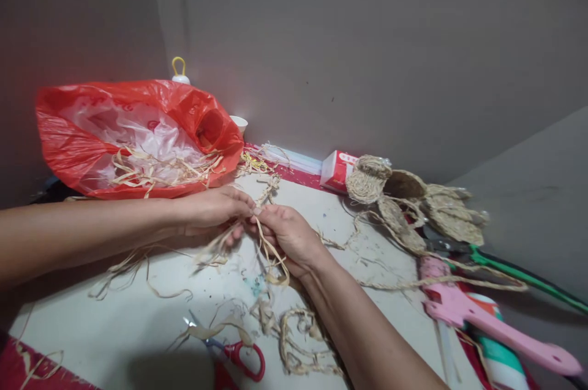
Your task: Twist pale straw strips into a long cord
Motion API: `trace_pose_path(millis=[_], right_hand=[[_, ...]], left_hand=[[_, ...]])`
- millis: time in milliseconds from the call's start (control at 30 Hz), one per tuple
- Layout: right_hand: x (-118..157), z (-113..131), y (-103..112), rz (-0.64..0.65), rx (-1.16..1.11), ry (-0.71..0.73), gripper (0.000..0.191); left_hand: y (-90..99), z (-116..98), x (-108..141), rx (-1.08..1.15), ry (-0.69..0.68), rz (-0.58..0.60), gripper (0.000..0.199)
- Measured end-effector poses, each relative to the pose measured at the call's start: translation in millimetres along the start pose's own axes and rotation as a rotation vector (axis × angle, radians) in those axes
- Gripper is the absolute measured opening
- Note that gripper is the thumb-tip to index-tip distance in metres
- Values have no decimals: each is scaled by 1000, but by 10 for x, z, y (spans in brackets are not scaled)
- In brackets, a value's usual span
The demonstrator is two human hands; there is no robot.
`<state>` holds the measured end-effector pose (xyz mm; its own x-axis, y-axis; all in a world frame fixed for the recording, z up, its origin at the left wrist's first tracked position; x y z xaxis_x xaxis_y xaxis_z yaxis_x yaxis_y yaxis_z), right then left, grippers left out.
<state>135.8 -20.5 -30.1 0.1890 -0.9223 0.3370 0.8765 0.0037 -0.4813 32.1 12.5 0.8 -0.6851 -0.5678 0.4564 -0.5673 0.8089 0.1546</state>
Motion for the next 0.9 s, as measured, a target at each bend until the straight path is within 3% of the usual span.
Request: trace_pose_path(millis=[100, 267, 433, 533, 667, 900], right_hand=[[21, 13, 16, 39, 29, -48, 33], [46, 19, 69, 66, 84, -100, 32], [70, 26, 81, 106, 197, -104, 33], [92, 42, 43, 111, 275, -114, 35], [112, 83, 3, 109, 366, -100, 34], [126, 100, 82, 116, 465, -75, 31]], left_hand=[[-5, 35, -17, -30, -34, -14, 19], [70, 38, -3, -367, -208, -168, 14], [78, 37, -19, -563, -387, -199, 19], [81, 80, -48, -495, -371, -129, 21], [52, 156, -67, -228, -242, 13, 24], [-22, 210, -69, 51, -105, 146, 19]])
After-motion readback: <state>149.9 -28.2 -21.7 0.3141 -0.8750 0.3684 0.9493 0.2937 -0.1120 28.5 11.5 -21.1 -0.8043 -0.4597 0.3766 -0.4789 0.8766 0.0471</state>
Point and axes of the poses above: each hand's wrist, its own x-axis away from the middle knuckle, its own y-axis out of the back of the hand, z = x × y, the point moved 5 cm from there along -x, towards the middle knuckle, and after that the axes turned 13 degrees about -x, right-handed, at the moved point
